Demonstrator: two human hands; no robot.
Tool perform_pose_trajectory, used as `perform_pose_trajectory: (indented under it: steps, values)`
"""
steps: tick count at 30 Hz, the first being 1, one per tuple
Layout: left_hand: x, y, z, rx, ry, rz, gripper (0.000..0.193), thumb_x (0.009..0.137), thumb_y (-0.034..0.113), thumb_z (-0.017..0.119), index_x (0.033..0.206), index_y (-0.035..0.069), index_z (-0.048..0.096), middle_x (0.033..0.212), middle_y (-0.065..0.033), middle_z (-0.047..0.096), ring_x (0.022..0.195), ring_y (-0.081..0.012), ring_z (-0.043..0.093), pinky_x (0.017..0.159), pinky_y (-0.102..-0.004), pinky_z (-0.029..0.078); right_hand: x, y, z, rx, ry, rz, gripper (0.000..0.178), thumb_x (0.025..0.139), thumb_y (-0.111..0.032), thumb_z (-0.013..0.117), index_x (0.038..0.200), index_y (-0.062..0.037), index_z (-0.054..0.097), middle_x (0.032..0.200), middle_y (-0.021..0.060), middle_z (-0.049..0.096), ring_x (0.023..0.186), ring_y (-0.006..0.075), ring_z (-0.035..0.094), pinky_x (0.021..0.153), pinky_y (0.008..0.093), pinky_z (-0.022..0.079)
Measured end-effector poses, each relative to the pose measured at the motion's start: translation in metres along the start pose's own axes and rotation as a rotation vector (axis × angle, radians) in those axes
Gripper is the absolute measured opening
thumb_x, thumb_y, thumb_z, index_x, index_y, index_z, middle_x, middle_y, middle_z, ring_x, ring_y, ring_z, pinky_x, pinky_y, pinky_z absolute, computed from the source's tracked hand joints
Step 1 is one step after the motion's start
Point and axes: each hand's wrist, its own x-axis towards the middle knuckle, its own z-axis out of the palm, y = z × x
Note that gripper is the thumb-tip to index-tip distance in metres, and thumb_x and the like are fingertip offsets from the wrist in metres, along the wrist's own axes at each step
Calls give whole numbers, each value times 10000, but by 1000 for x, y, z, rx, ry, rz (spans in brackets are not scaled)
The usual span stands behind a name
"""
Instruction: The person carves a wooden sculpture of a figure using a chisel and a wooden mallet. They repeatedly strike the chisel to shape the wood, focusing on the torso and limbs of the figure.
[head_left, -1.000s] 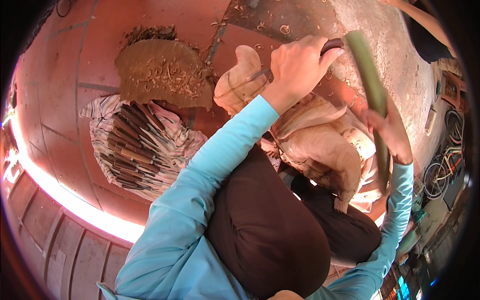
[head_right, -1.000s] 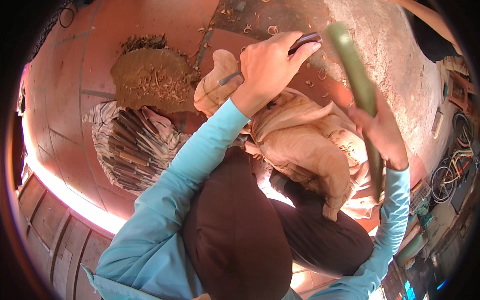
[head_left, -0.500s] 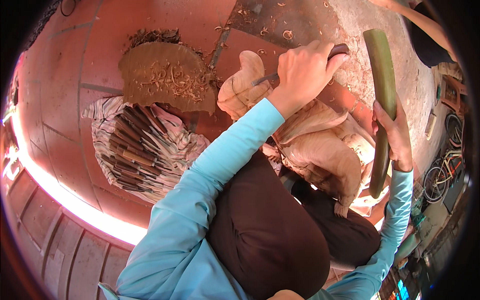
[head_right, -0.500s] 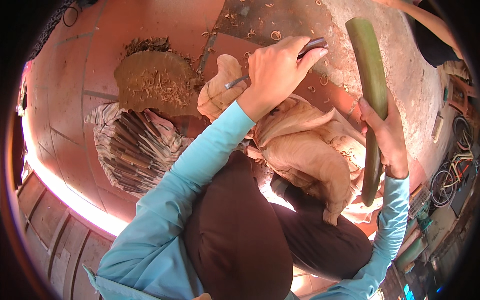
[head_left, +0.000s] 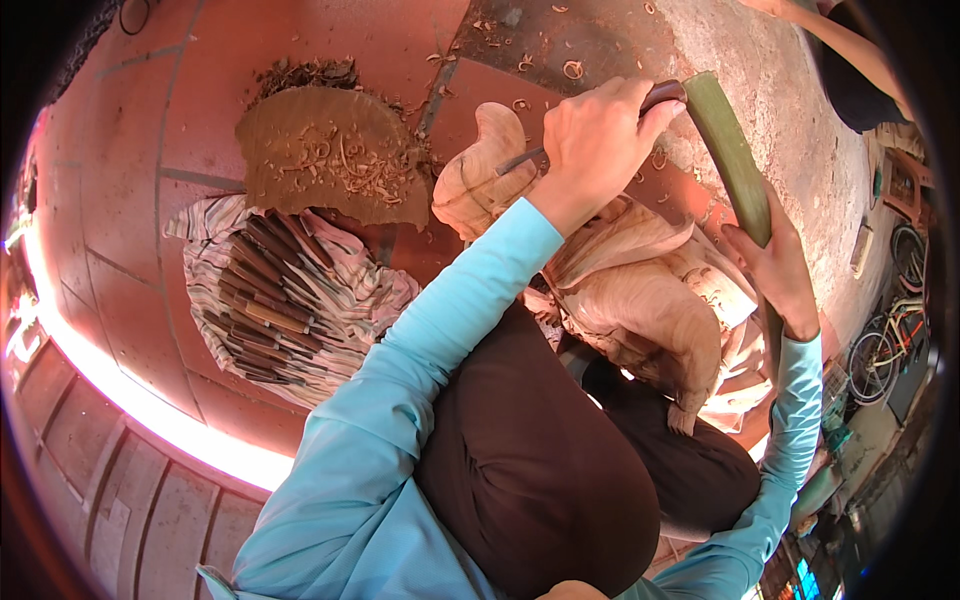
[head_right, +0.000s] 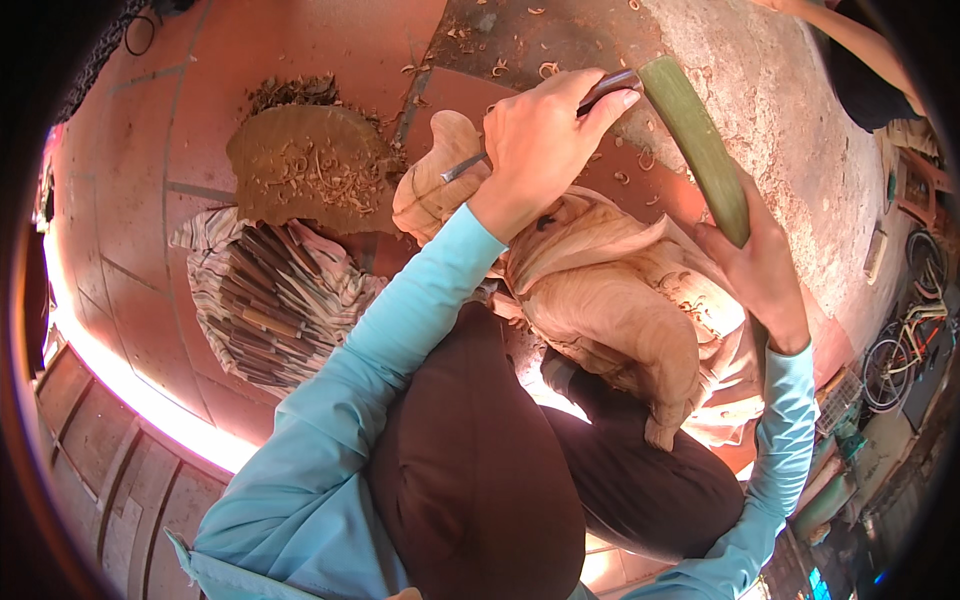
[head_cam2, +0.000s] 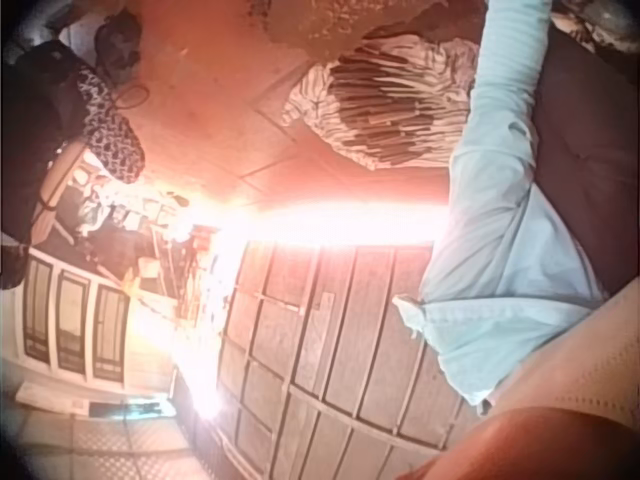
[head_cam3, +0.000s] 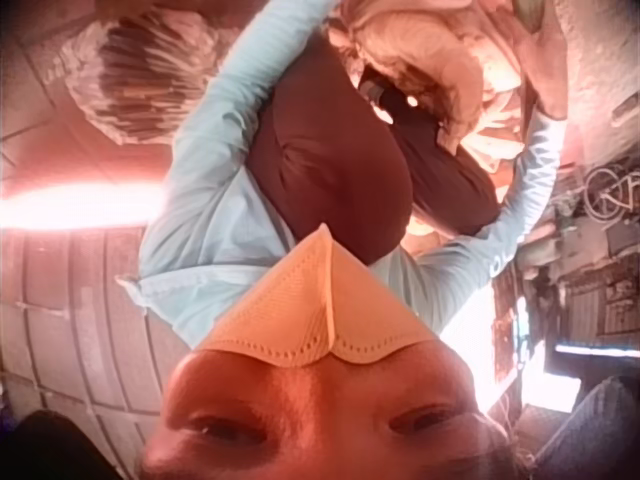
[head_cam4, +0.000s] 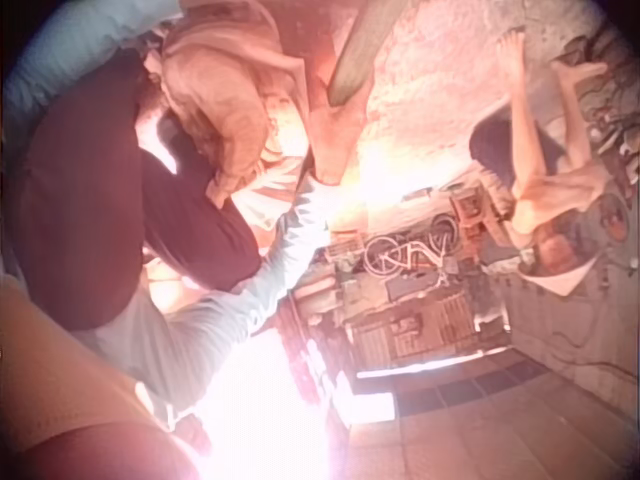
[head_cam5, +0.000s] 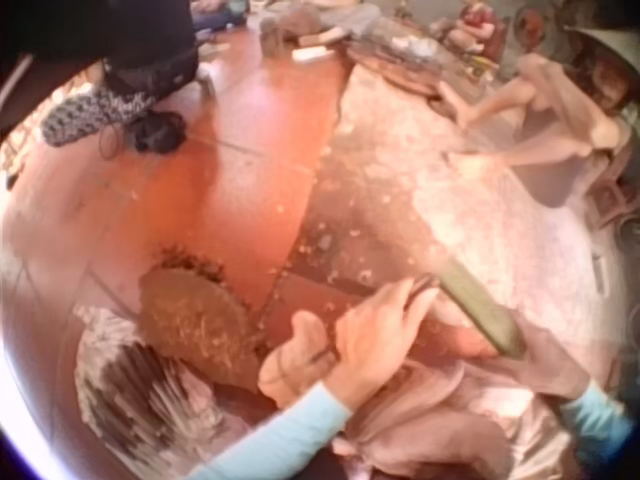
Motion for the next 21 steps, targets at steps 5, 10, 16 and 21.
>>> perform_pose_trajectory:
  steps: [5,10,16,21]
  values:
    - [-1,3,-2,15,-21,-12,345,847,438,611,924,110,688,768,-56,665,623,-240,635,538,-351,472,4,5,-4,411,30,320,610,814,-91,666,1367,-75,409,857,48,583,655,103,553,566,245,461]
    - [0,5,-8,-7,-8,-21,336,846,433,616,931,116,690,767,-44,666,611,-222,632,533,-335,467,1,1,-3,139,-9,66,562,827,-93,660,1336,-48,426,823,3,552,647,79,535,537,211,432]
    - [-1,6,-8,-54,3,0,318,842,419,628,917,116,693,759,-38,661,584,-207,622,521,-323,461,-2,-19,-7,156,-46,292,572,821,-105,666,1337,-53,424,846,17,569,665,74,524,537,225,433]
    - [-2,4,-9,-50,14,27,321,839,420,632,913,114,692,734,-36,655,571,-199,616,510,-321,455,0,1,-9,330,55,263,604,809,-107,682,1348,-56,415,827,9,569,625,66,497,546,211,418]
